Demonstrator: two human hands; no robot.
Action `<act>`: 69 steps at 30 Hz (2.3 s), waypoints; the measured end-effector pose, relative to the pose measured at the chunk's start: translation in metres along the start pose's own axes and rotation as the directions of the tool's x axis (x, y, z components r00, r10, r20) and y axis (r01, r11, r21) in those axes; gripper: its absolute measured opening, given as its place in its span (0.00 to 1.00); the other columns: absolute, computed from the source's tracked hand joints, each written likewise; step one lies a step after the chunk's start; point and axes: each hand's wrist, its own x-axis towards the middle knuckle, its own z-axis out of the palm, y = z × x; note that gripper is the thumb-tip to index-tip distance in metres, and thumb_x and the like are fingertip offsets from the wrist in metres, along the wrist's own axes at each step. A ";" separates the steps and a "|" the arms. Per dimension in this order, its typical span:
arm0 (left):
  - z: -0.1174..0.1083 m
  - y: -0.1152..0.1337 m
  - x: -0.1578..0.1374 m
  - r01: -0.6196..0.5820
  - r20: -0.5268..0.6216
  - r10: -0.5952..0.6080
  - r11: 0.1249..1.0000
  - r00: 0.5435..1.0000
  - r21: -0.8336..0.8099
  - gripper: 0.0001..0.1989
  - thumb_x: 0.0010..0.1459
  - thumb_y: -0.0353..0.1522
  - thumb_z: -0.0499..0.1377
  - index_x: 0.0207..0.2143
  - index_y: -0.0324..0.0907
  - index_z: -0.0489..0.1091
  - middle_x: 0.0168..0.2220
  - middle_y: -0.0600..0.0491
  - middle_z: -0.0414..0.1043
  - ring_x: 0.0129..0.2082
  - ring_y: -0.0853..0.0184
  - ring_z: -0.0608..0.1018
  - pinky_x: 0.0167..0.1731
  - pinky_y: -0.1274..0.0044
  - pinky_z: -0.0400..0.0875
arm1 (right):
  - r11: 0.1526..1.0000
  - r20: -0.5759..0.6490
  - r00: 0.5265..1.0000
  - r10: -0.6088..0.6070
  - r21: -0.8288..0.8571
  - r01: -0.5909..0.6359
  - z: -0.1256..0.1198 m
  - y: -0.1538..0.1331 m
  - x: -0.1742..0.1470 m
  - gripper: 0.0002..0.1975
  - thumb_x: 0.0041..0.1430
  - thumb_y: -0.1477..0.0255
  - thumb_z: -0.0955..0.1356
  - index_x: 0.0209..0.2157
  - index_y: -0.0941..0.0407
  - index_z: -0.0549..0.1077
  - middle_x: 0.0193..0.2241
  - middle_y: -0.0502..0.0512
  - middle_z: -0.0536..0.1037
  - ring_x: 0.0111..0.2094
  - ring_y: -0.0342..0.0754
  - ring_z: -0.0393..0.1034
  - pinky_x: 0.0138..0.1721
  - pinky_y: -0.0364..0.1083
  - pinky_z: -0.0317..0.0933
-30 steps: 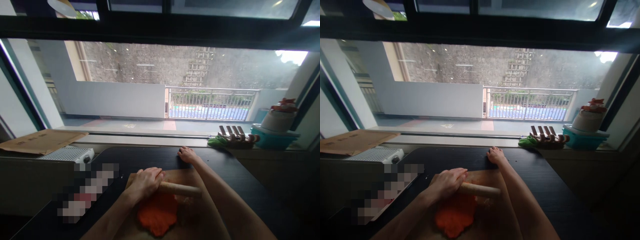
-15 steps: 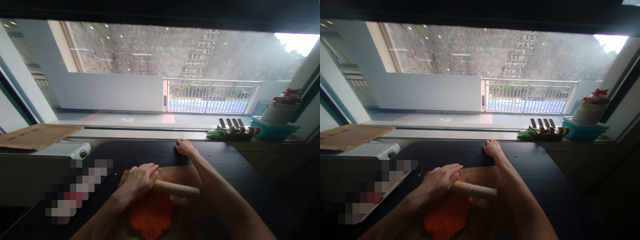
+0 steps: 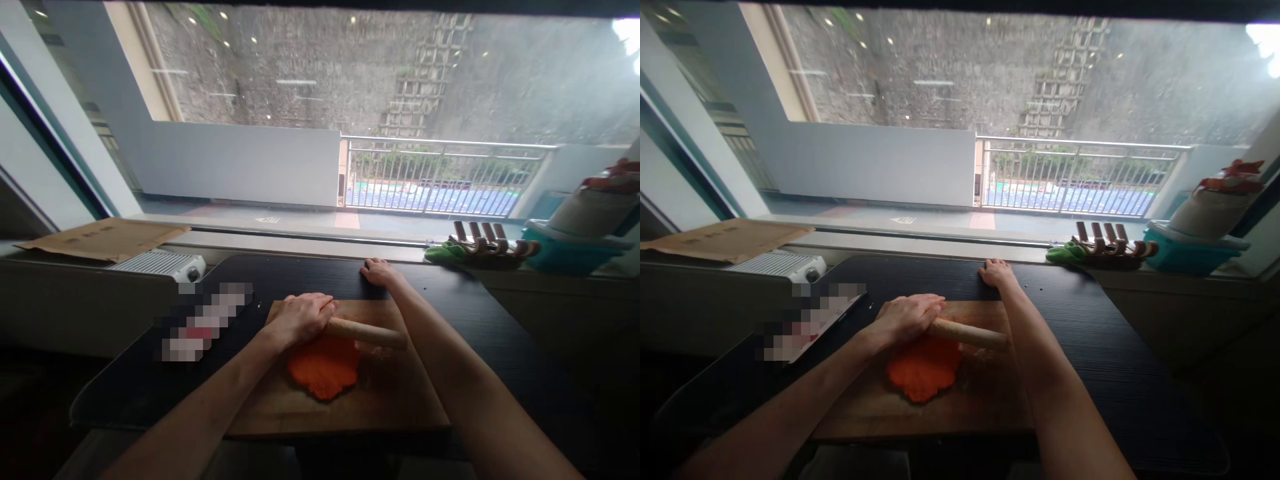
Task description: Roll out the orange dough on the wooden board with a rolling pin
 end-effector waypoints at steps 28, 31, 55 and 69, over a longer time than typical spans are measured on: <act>0.004 0.016 -0.013 -0.011 0.001 0.011 1.000 1.000 -0.012 0.23 0.65 0.43 0.40 0.48 0.52 0.72 0.54 0.57 0.73 0.52 0.60 0.75 0.51 0.67 0.65 | 0.999 0.038 0.999 0.033 0.033 -0.034 0.004 0.021 -0.029 0.27 0.67 0.59 0.55 0.61 0.58 0.60 0.61 0.66 0.60 0.62 0.58 0.52 0.58 0.54 0.49; 0.004 0.018 -0.015 -0.012 -0.011 0.012 1.000 1.000 -0.003 0.23 0.65 0.43 0.41 0.49 0.52 0.72 0.55 0.56 0.73 0.52 0.60 0.75 0.51 0.67 0.65 | 0.998 0.022 1.000 0.017 0.068 -0.019 -0.003 0.017 -0.042 0.27 0.66 0.61 0.56 0.62 0.59 0.58 0.63 0.67 0.58 0.64 0.58 0.50 0.59 0.55 0.48; 0.020 0.006 -0.035 -0.163 -0.323 0.189 0.981 0.927 0.105 0.21 0.67 0.40 0.41 0.43 0.44 0.72 0.41 0.50 0.77 0.43 0.61 0.76 0.49 0.68 0.63 | 0.993 -0.314 0.944 -0.103 0.013 0.113 -0.005 -0.068 -0.210 0.19 0.69 0.65 0.54 0.48 0.54 0.72 0.52 0.60 0.73 0.57 0.54 0.61 0.57 0.52 0.51; 0.022 0.036 -0.002 -0.158 -0.254 0.178 0.983 0.951 0.097 0.23 0.67 0.42 0.40 0.44 0.46 0.73 0.47 0.50 0.77 0.48 0.61 0.76 0.52 0.69 0.63 | 0.996 -0.259 0.962 -0.085 -0.041 0.076 -0.017 -0.032 -0.197 0.21 0.69 0.64 0.53 0.45 0.53 0.74 0.46 0.59 0.76 0.51 0.54 0.65 0.51 0.52 0.54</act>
